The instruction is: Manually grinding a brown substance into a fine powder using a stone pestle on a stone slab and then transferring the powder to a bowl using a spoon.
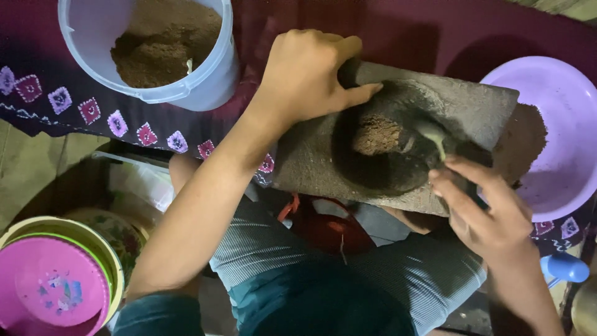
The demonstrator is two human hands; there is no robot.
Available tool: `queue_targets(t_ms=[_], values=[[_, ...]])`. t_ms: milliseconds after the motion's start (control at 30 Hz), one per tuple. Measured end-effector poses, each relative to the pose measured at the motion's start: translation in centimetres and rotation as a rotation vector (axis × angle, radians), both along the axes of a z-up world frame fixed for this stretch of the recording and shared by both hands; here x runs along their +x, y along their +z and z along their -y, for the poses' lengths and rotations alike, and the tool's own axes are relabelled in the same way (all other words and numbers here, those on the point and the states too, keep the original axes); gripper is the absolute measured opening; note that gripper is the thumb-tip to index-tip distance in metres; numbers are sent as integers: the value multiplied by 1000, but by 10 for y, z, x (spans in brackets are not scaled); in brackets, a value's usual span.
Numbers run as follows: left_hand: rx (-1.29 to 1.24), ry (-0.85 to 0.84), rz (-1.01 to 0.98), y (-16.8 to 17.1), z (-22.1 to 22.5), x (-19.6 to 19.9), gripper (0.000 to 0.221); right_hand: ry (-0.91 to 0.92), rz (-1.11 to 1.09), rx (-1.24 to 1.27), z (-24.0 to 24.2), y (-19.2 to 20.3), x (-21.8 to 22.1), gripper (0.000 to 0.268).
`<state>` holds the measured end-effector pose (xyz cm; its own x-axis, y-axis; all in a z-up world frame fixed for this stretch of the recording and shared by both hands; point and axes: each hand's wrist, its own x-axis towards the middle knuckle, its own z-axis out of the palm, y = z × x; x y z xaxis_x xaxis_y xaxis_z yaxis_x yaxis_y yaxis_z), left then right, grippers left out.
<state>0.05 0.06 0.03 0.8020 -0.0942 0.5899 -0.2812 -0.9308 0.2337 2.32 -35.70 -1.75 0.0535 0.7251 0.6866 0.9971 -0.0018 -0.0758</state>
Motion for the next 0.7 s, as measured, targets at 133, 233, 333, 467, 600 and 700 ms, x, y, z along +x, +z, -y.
queue_targets(t_ms=[133,233,333,467,600,700], values=[[23,6,-8,-1,0,1,57,-219,60,-109,-22,32,-8,18],[20,7,-7,0,-1,1,57,-390,122,-191,-30,36,-13,8],[11,-3,-3,1,0,0,56,-495,160,-233,-31,26,-11,6],[11,7,-19,2,0,0,56,-570,235,-214,-40,23,-13,13],[11,9,-30,1,0,1,56,-577,169,-290,-52,21,-17,15],[15,5,-18,1,-1,1,56,-529,100,-288,-57,25,-19,12]])
